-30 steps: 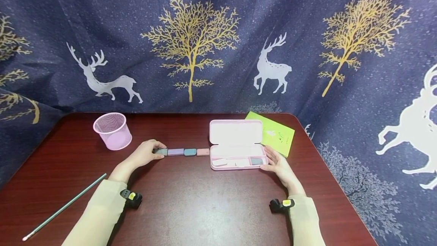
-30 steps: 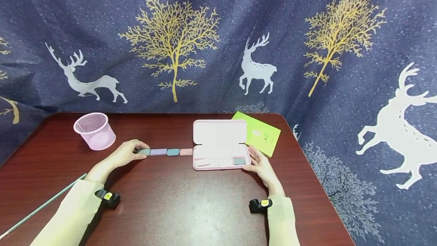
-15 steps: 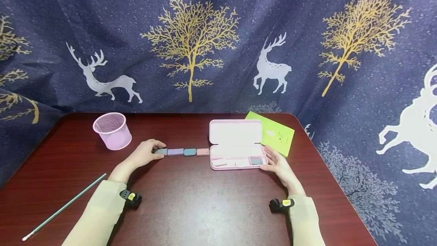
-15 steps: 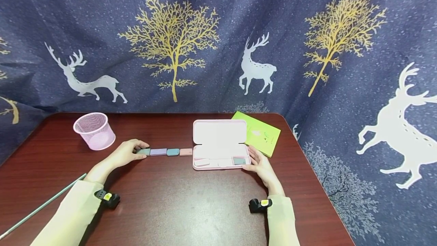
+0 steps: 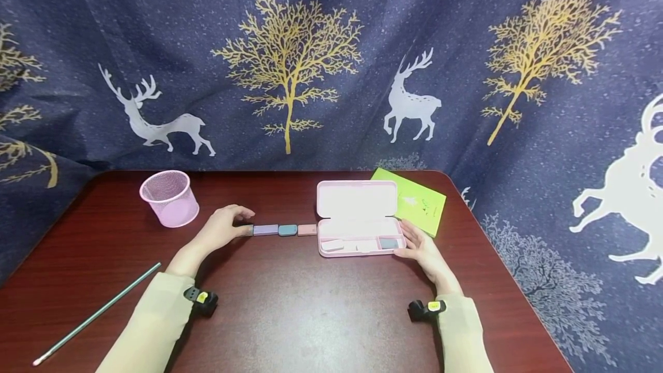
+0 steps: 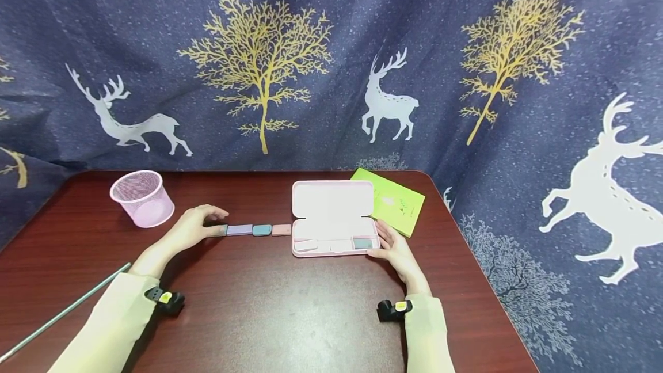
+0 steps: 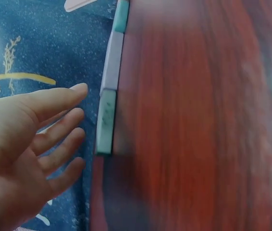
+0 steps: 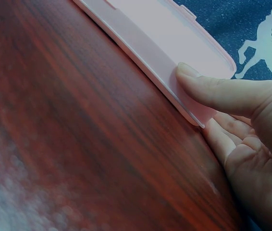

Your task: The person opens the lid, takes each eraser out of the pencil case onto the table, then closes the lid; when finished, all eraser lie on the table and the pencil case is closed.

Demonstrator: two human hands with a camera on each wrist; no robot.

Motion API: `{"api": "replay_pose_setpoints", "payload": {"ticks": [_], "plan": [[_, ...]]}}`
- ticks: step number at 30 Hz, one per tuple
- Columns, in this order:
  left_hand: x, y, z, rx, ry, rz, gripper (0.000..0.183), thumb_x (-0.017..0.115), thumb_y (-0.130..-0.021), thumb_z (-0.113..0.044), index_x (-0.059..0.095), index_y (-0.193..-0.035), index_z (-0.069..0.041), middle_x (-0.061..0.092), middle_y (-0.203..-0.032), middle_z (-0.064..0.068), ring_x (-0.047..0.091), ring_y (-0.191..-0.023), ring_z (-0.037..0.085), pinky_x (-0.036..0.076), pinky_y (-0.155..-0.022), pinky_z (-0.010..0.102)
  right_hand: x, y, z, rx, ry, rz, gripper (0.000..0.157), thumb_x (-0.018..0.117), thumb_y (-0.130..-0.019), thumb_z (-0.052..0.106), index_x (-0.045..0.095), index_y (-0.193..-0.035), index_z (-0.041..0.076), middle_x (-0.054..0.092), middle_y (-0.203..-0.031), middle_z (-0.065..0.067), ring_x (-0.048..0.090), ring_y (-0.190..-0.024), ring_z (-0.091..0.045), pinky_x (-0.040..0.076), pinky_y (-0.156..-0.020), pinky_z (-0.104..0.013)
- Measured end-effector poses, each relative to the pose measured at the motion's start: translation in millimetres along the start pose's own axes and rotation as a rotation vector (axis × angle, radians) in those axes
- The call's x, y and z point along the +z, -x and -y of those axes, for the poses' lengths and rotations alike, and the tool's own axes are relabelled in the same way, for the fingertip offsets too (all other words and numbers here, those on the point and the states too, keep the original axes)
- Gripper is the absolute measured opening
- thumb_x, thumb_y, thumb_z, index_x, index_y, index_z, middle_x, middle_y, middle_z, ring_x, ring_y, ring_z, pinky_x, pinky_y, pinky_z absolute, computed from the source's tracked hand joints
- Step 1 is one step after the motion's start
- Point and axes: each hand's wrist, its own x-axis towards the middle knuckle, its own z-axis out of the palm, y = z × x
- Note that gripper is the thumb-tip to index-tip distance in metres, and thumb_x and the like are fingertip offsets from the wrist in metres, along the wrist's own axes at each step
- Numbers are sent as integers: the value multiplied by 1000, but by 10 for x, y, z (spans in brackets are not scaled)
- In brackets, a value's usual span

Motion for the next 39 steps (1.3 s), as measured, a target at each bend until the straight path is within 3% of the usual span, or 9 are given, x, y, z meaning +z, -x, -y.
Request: {"api": "replay_pose_setpoints", "payload": {"ticks": [13,22,32,39], "plan": [[214,-107,-362,65,42,-32,24,72,-84,-4,71,-108,-4,74,-97,9,69,-96,29,51,-91,49,-8,-10,-33,-3,-9,-6,86,67,-84,-7,16,-154,-3,20,-161,-22,20,-149,-34,33,-104,-9],[454,-207,-758,82,86,-73,25,71,-83,-4,71,-108,-5,73,-98,8,69,-92,24,53,-85,45,-9,-23,-47,-9,-1,-7,86,67,-84,-7,17,-153,-3,20,-160,-22,21,-149,-34,33,-105,-10],[811,-347,-1163,74,190,-78,23,71,-82,-2,72,-105,-4,73,-98,9,68,-91,24,57,-82,41,-24,-23,-52,-14,9,0,87,68,-84,-5,16,-154,-4,20,-160,-24,20,-149,-36,33,-106,-10],[1077,-393,-1377,120,152,-61,24,71,-85,-6,71,-109,-7,73,-101,7,67,-92,23,54,-80,38,-15,-30,-49,-4,3,-3,89,69,-83,-4,15,-154,-3,20,-160,-23,20,-149,-36,35,-101,-6]]}}
